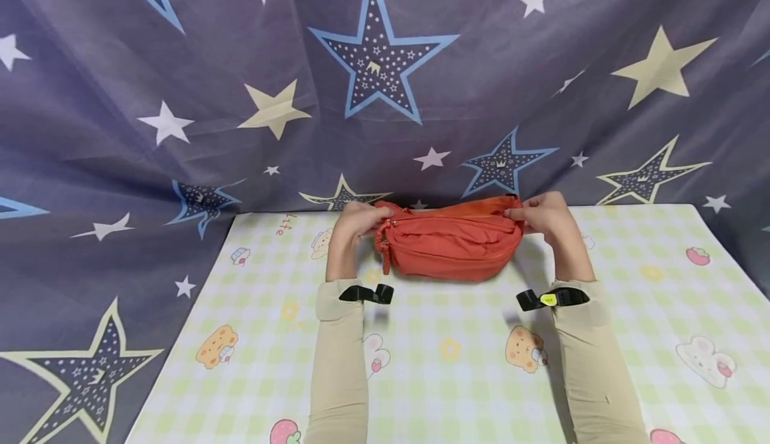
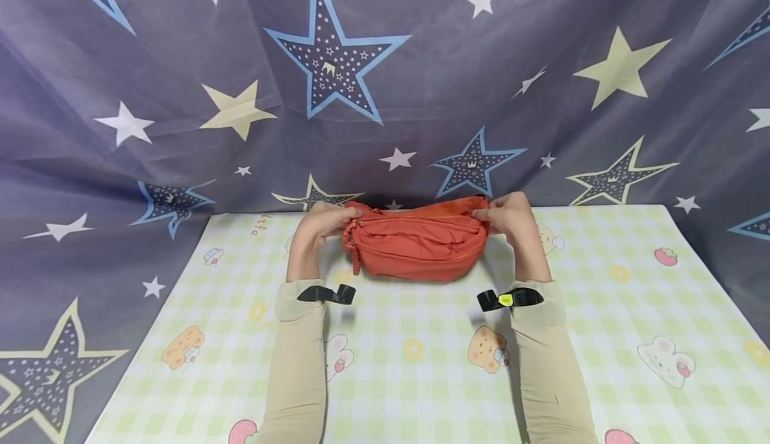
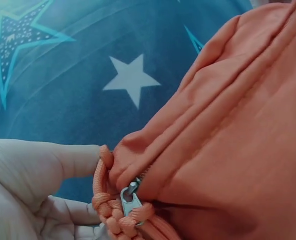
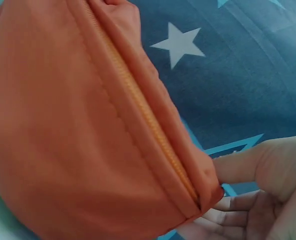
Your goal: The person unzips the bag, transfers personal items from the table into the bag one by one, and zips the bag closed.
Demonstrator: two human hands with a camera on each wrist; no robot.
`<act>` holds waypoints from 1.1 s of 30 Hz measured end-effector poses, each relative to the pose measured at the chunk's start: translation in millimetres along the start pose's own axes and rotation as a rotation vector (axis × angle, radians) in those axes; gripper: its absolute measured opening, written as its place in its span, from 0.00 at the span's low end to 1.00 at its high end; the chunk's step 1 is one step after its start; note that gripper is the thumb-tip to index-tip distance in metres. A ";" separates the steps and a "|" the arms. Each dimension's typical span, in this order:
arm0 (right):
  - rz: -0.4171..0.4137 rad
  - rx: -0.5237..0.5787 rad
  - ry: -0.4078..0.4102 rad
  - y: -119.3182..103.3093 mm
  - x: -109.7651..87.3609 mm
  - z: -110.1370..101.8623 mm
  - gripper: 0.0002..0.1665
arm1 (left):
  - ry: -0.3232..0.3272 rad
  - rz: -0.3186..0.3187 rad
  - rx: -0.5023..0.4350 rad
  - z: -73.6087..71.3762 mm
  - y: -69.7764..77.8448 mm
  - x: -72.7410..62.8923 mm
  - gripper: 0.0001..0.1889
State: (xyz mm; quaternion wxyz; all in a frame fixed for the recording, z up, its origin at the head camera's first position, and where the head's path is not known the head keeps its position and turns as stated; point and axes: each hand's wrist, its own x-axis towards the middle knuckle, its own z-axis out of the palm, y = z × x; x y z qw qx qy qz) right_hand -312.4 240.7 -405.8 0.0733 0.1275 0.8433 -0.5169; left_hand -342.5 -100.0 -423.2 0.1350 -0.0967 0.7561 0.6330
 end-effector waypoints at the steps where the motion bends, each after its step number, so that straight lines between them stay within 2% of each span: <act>1: 0.002 -0.006 -0.005 -1.0 -1.0 -0.9 0.16 | -0.006 0.003 -0.010 -0.3 0.7 -0.1 0.08; 5: -0.008 0.005 -0.010 -4.6 -5.3 -3.3 0.15 | -0.049 -0.003 -0.057 -5.7 1.1 0.7 0.13; 9: -0.037 0.028 -0.011 -7.7 -9.6 -5.2 0.12 | -0.104 -0.008 -0.117 -14.3 -0.4 0.9 0.04; 10: -0.040 0.039 -0.008 -8.6 -10.7 -5.7 0.13 | -0.116 0.001 -0.135 -16.4 -0.9 0.8 0.02; 14: -0.065 0.110 0.019 -13.4 -15.0 -6.6 0.17 | -0.144 0.071 -0.222 -23.7 -0.6 -0.9 0.10; 16: -0.082 0.169 0.065 -16.3 -17.0 -5.1 0.14 | -0.144 0.107 -0.259 -25.5 0.8 -2.5 0.11; 19: -0.113 0.301 0.160 -19.9 -18.7 -0.3 0.05 | -0.140 0.150 -0.288 -25.9 3.7 -5.0 0.10; 22: -0.190 0.522 0.264 -22.0 -17.3 8.8 0.13 | -0.126 0.190 -0.284 -26.8 3.8 -5.2 0.02; 25: -0.332 0.689 0.344 -23.1 -14.0 20.9 0.17 | -0.106 0.236 -0.296 -30.8 1.9 -4.8 0.11; 27: -0.420 0.723 0.388 -23.1 -11.9 28.8 0.16 | -0.083 0.270 -0.323 -34.6 0.7 -5.0 0.11; 29: -0.474 0.732 0.410 -23.0 -10.7 34.9 0.15 | -0.052 0.308 -0.357 -38.0 -0.5 -5.9 0.07; 33: -0.494 0.740 0.409 -22.4 -9.3 42.8 0.12 | 0.004 0.388 -0.391 -42.7 -3.4 -6.0 0.14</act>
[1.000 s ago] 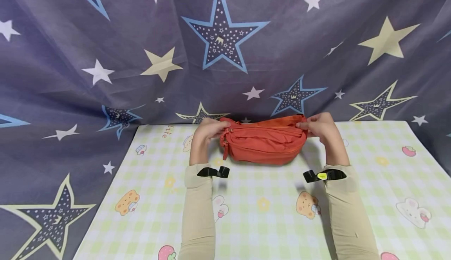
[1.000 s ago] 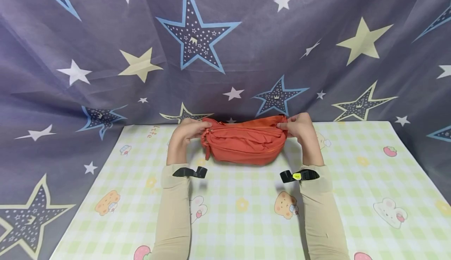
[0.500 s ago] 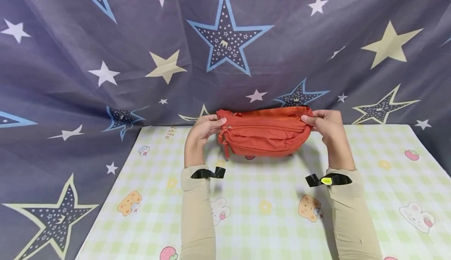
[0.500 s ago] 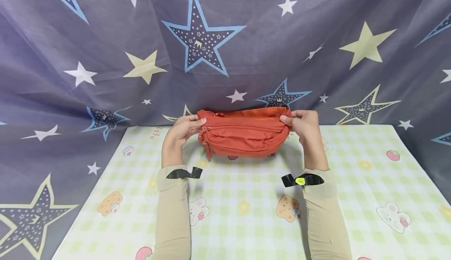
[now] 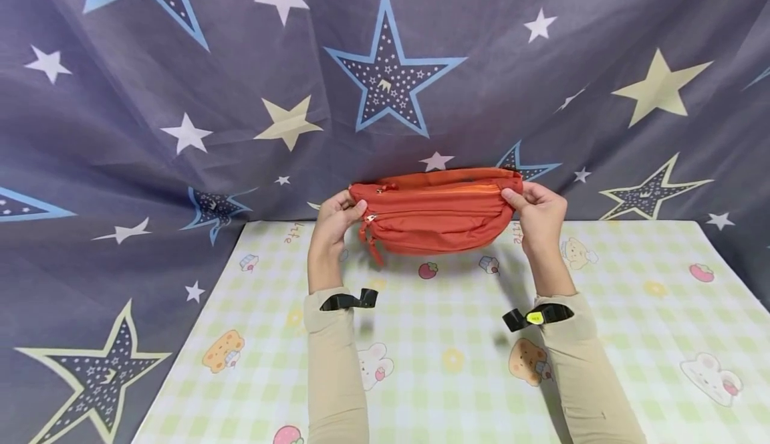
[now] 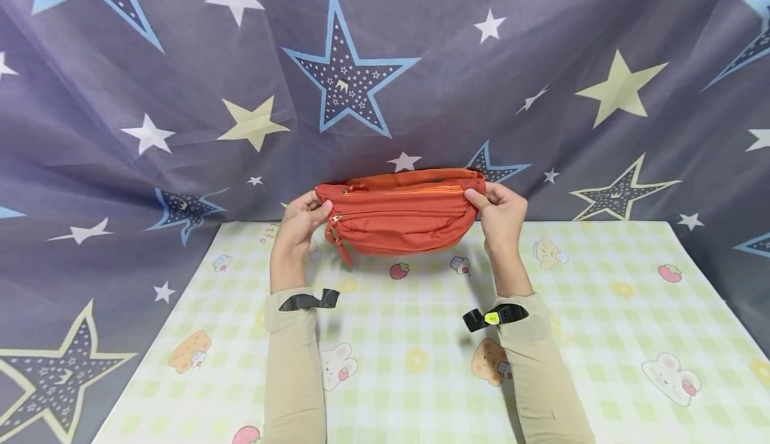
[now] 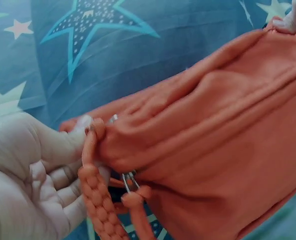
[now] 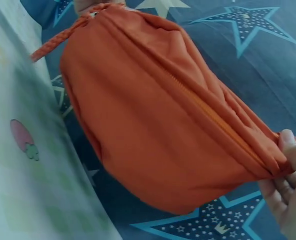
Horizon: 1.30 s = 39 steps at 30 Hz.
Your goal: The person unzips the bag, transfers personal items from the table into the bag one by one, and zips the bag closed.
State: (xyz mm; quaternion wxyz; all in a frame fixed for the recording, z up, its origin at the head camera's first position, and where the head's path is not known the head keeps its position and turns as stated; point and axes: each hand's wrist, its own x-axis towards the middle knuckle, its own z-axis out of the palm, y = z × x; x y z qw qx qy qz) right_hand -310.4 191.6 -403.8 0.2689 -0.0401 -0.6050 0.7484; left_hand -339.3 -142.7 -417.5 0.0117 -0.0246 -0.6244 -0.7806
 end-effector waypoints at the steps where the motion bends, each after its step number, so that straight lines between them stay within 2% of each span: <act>1: 0.006 0.005 0.000 1.6 -0.8 0.7 0.11 | 0.001 0.021 0.005 -1.7 -1.0 -0.1 0.15; 6: 0.035 -0.008 -0.006 7.0 -3.3 3.3 0.09 | -0.001 0.078 0.064 -8.7 -4.2 -0.3 0.16; 12: 0.041 0.034 -0.057 15.9 -5.9 12.1 0.07 | 0.046 0.082 0.107 -18.8 -2.7 -0.5 0.16; 17: 0.042 0.023 -0.121 26.2 -13.4 23.7 0.03 | 0.152 0.042 0.077 -32.1 -0.8 -2.1 0.14; 23: 0.078 -0.051 -0.229 37.8 -21.9 32.9 0.13 | 0.232 -0.007 0.023 -51.0 -3.3 -6.2 0.14; 29: 0.090 -0.110 -0.330 41.4 -26.5 35.7 0.17 | 0.301 -0.025 -0.016 -62.8 -4.4 -9.3 0.17; 34: 0.096 -0.164 -0.390 44.3 -28.4 36.0 0.18 | 0.339 -0.036 -0.041 -67.1 -4.0 -9.4 0.19; 39: 0.123 -0.204 -0.438 53.1 -27.7 35.7 0.18 | 0.349 -0.076 -0.013 -69.9 -5.3 -11.3 0.18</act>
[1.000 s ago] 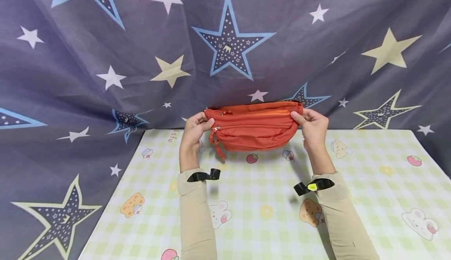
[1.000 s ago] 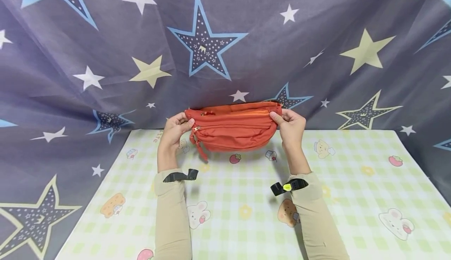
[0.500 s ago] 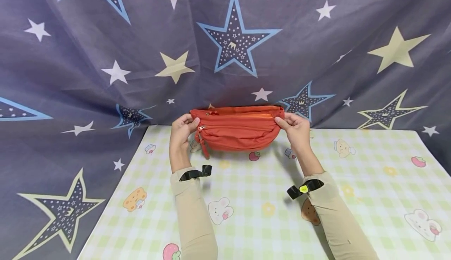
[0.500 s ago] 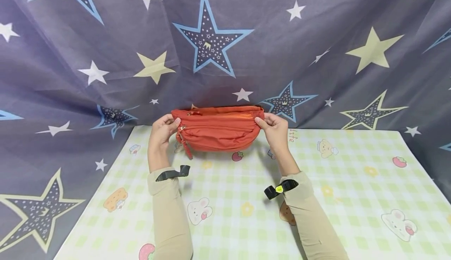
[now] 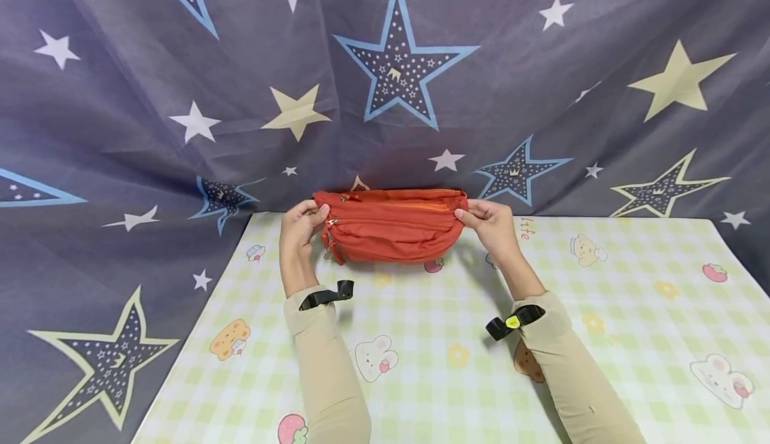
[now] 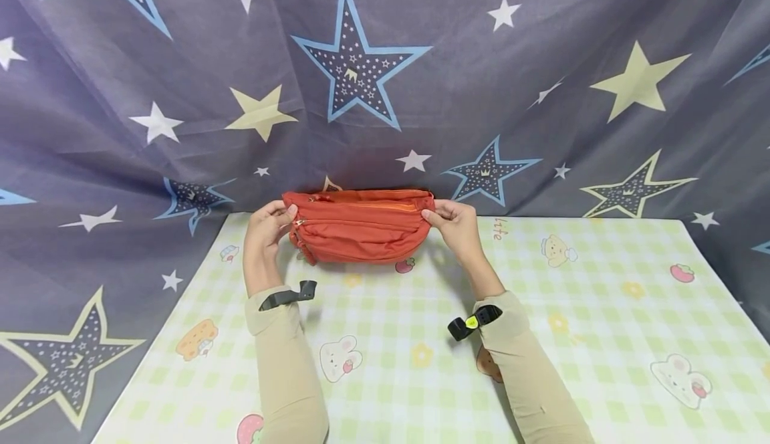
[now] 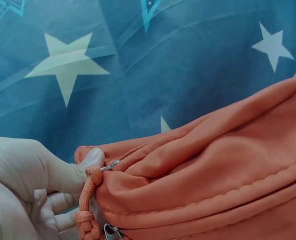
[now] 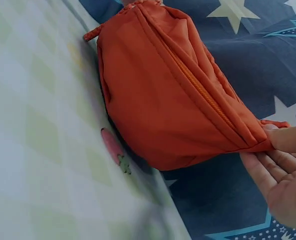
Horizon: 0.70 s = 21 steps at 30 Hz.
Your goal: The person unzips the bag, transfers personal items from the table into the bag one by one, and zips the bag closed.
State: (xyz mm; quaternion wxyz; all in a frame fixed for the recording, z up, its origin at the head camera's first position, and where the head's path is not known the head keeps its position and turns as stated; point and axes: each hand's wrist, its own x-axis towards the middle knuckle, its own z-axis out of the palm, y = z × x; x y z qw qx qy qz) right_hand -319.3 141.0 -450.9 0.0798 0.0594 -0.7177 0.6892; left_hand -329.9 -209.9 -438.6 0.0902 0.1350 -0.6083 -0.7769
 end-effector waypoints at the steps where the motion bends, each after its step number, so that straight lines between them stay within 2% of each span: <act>1: 0.008 -0.005 -0.006 1.7 0.7 0.3 0.18 | -0.003 -0.009 0.007 -0.9 -0.4 0.4 0.18; 11: 0.047 -0.051 -0.019 5.8 1.0 1.6 0.17 | -0.059 -0.092 0.039 -11.3 -6.7 4.1 0.15; 17: 0.109 -0.077 -0.059 2.0 1.5 -0.7 0.18 | -0.130 -0.131 0.064 -17.6 -8.1 5.5 0.17; 21: 0.140 -0.063 -0.088 2.0 1.7 -3.4 0.19 | -0.135 -0.149 0.066 -19.1 -11.3 6.1 0.14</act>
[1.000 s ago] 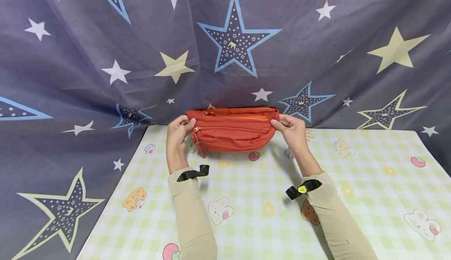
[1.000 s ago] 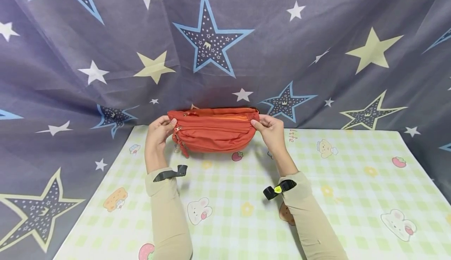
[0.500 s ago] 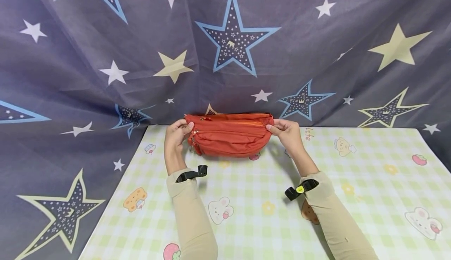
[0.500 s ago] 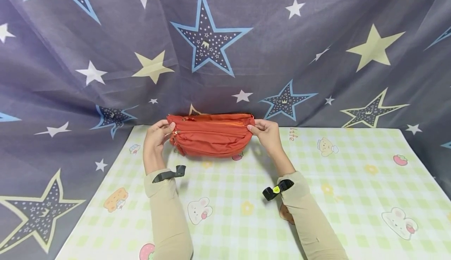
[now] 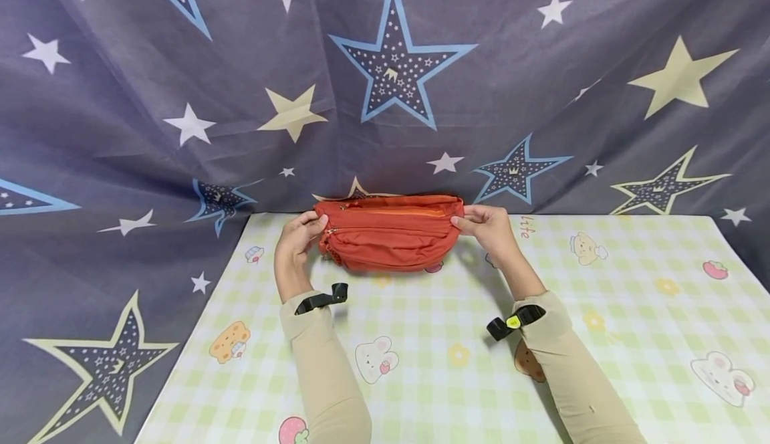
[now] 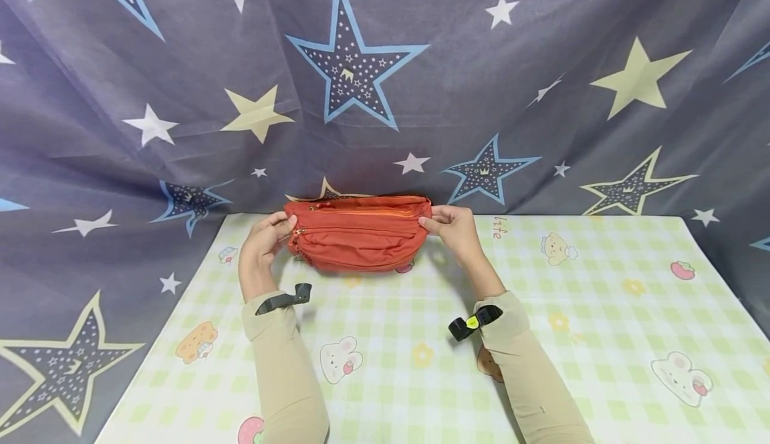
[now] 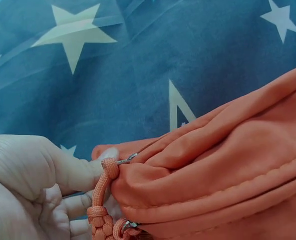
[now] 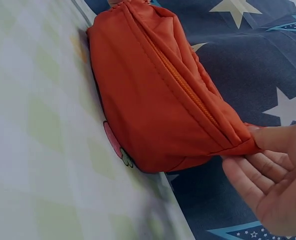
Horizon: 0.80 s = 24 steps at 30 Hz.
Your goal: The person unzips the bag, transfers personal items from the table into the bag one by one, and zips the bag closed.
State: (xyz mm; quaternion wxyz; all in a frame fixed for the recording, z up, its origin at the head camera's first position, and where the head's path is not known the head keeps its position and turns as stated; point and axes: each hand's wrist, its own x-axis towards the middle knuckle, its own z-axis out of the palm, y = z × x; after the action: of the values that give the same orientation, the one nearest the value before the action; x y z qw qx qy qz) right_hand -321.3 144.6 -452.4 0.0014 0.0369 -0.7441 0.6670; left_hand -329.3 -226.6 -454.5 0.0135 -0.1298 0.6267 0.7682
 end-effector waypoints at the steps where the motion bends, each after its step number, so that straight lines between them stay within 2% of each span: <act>1: 0.008 0.004 -0.003 0.4 -0.2 -0.3 0.19 | 0.008 -0.003 -0.002 0.3 -1.4 0.8 0.11; 5: 0.044 0.017 -0.005 4.1 0.0 -0.6 0.20 | 0.034 -0.015 0.024 2.5 -5.3 2.9 0.02; 11: 0.094 0.017 0.002 9.5 0.7 2.7 0.19 | 0.083 -0.038 0.110 3.0 -8.6 5.3 0.06; 16: 0.119 0.023 0.012 11.8 2.0 3.8 0.18 | 0.106 -0.058 0.171 2.2 -9.3 6.6 0.01; 19: 0.119 0.020 0.013 11.3 2.3 2.6 0.19 | 0.101 -0.069 0.193 1.9 -8.2 6.1 0.05; 24: 0.108 0.032 0.017 9.8 2.7 1.1 0.21 | 0.091 -0.078 0.219 3.8 -4.8 5.0 0.17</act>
State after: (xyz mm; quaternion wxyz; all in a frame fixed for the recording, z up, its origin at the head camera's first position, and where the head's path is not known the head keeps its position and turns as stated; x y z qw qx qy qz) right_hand -324.5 144.4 -462.2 -0.0289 -0.0092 -0.7342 0.6783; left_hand -333.9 -222.5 -459.4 0.0293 -0.1865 0.7014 0.6873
